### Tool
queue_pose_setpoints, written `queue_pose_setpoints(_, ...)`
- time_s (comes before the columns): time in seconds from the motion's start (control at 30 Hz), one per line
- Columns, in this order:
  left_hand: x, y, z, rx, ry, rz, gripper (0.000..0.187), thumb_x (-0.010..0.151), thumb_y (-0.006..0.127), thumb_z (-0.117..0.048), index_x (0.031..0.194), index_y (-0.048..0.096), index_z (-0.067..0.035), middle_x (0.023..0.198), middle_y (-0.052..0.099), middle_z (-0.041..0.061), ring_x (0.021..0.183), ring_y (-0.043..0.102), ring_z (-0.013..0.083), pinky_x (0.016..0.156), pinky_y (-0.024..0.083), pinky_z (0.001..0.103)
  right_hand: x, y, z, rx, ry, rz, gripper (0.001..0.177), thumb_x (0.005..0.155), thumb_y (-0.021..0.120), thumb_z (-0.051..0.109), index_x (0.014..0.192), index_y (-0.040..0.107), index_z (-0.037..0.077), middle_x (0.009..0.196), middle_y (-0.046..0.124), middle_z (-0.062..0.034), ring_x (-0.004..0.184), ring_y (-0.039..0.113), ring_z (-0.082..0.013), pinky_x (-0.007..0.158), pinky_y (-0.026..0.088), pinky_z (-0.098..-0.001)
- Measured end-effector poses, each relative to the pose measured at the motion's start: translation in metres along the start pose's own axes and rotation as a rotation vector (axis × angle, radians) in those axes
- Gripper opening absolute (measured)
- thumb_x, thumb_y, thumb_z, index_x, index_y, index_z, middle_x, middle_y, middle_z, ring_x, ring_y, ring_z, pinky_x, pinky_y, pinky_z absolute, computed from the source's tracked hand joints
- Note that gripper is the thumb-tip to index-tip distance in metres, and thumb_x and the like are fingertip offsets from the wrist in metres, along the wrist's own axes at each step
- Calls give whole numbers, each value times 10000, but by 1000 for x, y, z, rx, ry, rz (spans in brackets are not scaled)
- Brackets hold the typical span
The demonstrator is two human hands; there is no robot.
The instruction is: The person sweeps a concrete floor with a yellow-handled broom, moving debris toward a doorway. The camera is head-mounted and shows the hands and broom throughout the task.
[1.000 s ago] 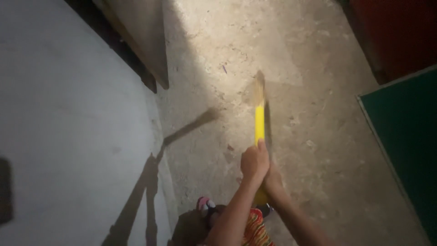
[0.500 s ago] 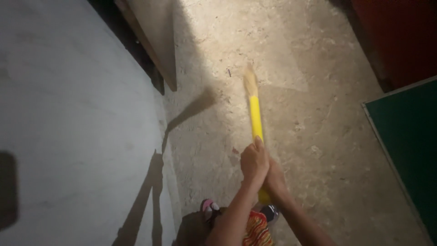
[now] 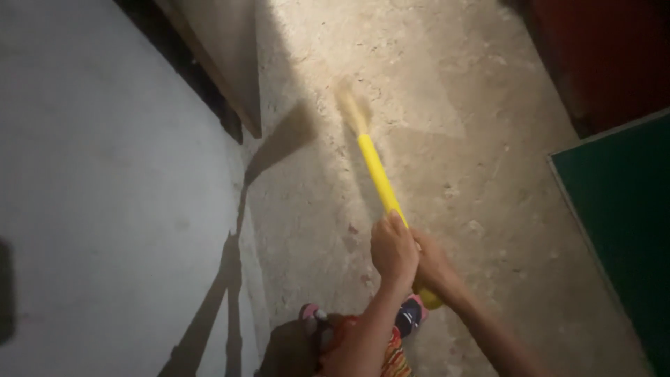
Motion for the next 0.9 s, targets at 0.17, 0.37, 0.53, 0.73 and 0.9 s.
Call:
queue_pose_setpoints(0.17, -12, 27, 10, 48, -194, 5, 521, 1017, 447, -411, 1118, 621, 69, 1154, 643, 277, 1054, 645, 453, 908, 519, 519, -15, -27, 6, -283, 315, 148, 302, 885, 712, 277, 1106, 735, 73, 714, 728, -102, 500, 655, -177, 417, 506, -351)
queue_pose_setpoints(0.37, -16, 53, 28, 105, -186, 170, 519, 1009, 414, -415, 1137, 636, 37, 1123, 676, 282, 1076, 639, 460, 936, 498, 527, -2, -50, -20, -289, 444, 72, 434, 878, 655, 343, 1294, 716, 236, 665, 665, -120, 472, 587, -216, 420, 471, -378)
queue_pose_setpoints(0.53, -21, 66, 16, 49, -117, 152, 594, 1070, 362, -448, 1136, 625, 81, 1119, 671, 318, 1082, 632, 477, 956, 481, 534, -6, -73, 1, -327, 388, 43, 495, 900, 614, 397, 1379, 618, 274, 653, 654, -101, 459, 614, -212, 429, 499, -364)
queue_pose_setpoints(0.73, -29, 73, 2, 25, -286, 162, 617, 1018, 399, -489, 1240, 563, 62, 1141, 659, 309, 1083, 643, 470, 948, 500, 524, -23, -75, -15, -353, 415, 176, 383, 904, 627, 363, 1196, 710, 130, 652, 667, -100, 459, 606, -210, 409, 473, -382)
queue_pose_setpoints(0.9, -33, 90, 13, 45, -386, 210, 634, 1009, 400, -511, 1289, 528, 43, 1156, 663, 300, 1092, 656, 457, 951, 508, 526, -13, -93, -24, -349, 472, 180, 388, 925, 603, 398, 1175, 717, 125, 662, 658, -112, 482, 621, -221, 438, 487, -384)
Point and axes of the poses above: each hand's wrist, its own x-axis towards the middle knuckle, its own y-axis out of the palm, z = x × y, the point moved 5 cm from there along x, towards the middle knuckle
